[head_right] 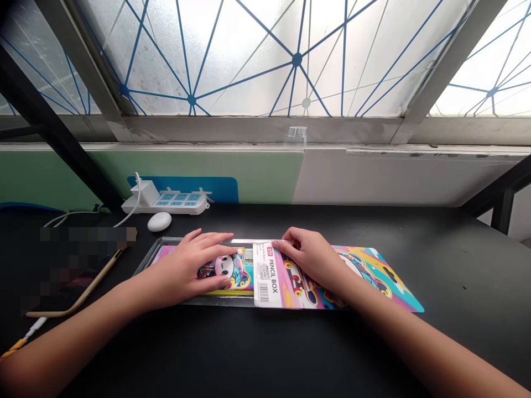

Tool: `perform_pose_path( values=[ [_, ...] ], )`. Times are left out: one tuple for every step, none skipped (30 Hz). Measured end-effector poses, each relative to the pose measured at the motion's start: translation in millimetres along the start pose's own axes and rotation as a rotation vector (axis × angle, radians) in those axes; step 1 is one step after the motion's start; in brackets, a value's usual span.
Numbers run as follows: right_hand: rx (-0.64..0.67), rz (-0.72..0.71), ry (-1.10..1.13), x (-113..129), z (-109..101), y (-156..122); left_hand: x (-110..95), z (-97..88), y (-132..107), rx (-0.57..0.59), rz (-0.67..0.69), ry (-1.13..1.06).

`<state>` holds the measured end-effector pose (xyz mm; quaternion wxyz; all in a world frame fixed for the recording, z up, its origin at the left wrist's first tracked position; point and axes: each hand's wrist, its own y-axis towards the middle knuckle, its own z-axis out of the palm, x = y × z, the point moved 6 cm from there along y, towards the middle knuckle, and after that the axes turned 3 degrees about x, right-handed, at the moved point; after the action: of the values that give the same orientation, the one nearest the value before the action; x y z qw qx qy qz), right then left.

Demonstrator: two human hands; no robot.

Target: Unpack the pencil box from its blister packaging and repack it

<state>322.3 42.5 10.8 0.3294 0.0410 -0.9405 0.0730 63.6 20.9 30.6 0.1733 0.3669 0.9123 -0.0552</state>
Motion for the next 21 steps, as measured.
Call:
perform_pose_path(
  values=[
    [0.002, -0.01, 0.017, 0.4, 2.4, 0.8, -2.4, 1.2, 0.6, -0.013, -0.002, 0.01],
    [0.002, -0.017, 0.035, 0.2, 4.2, 1.8, -4.8, 2.1, 0.8, -0.025, -0.005, 0.023],
    [0.0, -0.02, 0.054, -0.7, 5.5, 2.8, -7.1, 2.4, 0.8, -0.037, -0.008, 0.038],
    [-0.004, -0.02, 0.071, -1.9, 6.1, 3.9, -8.9, 2.0, 0.3, -0.049, -0.012, 0.056],
    [-0.01, -0.019, 0.084, -3.2, 6.3, 5.0, -10.0, 1.1, -0.5, -0.061, -0.015, 0.075],
    [-0.014, -0.019, 0.092, -4.6, 6.0, 6.0, -9.9, -0.6, -1.6, -0.071, -0.019, 0.093],
    [-0.017, -0.019, 0.091, -5.9, 5.1, 7.2, -8.5, -2.9, -2.9, -0.079, -0.023, 0.107],
    [-0.018, -0.019, 0.08, -7.4, 3.4, 8.4, -5.3, -5.8, -4.2, -0.086, -0.03, 0.117],
    [-0.015, -0.019, 0.061, -9.2, 0.8, 9.7, -0.3, -9.3, -5.4, -0.093, -0.042, 0.12],
    [-0.011, -0.018, 0.038, -11.5, -2.7, 11.0, 6.4, -13.4, -6.3, -0.104, -0.062, 0.113],
    [-0.003, -0.014, 0.016, -14.4, -7.3, 12.3, 14.5, -17.9, -6.8, -0.121, -0.088, 0.095],
    [0.004, -0.008, -0.003, -17.9, -12.8, 13.4, 23.5, -22.5, -6.7, -0.146, -0.118, 0.06],
    [0.01, -0.002, -0.016, -21.7, -19.2, 14.5, 32.6, -26.7, -6.3, -0.178, -0.149, 0.004],
    [0.014, 0.005, -0.024, -25.7, -26.1, 15.3, 40.8, -29.6, -5.2, -0.211, -0.17, -0.078],
    [0.015, 0.013, -0.034, -29.5, -33.1, 15.9, 47.9, -31.3, -3.8, -0.252, -0.184, -0.183],
    [0.016, 0.024, -0.051, -33.1, -39.7, 16.5, 53.5, -31.6, -2.3, -0.301, -0.192, -0.306],
    [0.019, 0.035, -0.072, -36.3, -45.2, 16.9, 57.7, -30.4, -1.0, -0.356, -0.196, -0.44],
    [0.023, 0.047, -0.095, -38.9, -49.6, 17.3, 60.3, -27.9, 0.1, -0.415, -0.197, -0.575],
    [0.026, 0.058, -0.118, -41.1, -52.8, 17.6, 61.3, -24.1, 0.8, -0.469, -0.197, -0.7],
    [0.028, 0.067, -0.142, -42.8, -54.8, 17.8, 60.7, -19.6, 1.1, -0.513, -0.195, -0.803],
    [0.027, 0.071, -0.167, -43.8, -55.9, 17.8, 58.5, -14.7, 1.4, -0.54, -0.189, -0.878]
  ],
)
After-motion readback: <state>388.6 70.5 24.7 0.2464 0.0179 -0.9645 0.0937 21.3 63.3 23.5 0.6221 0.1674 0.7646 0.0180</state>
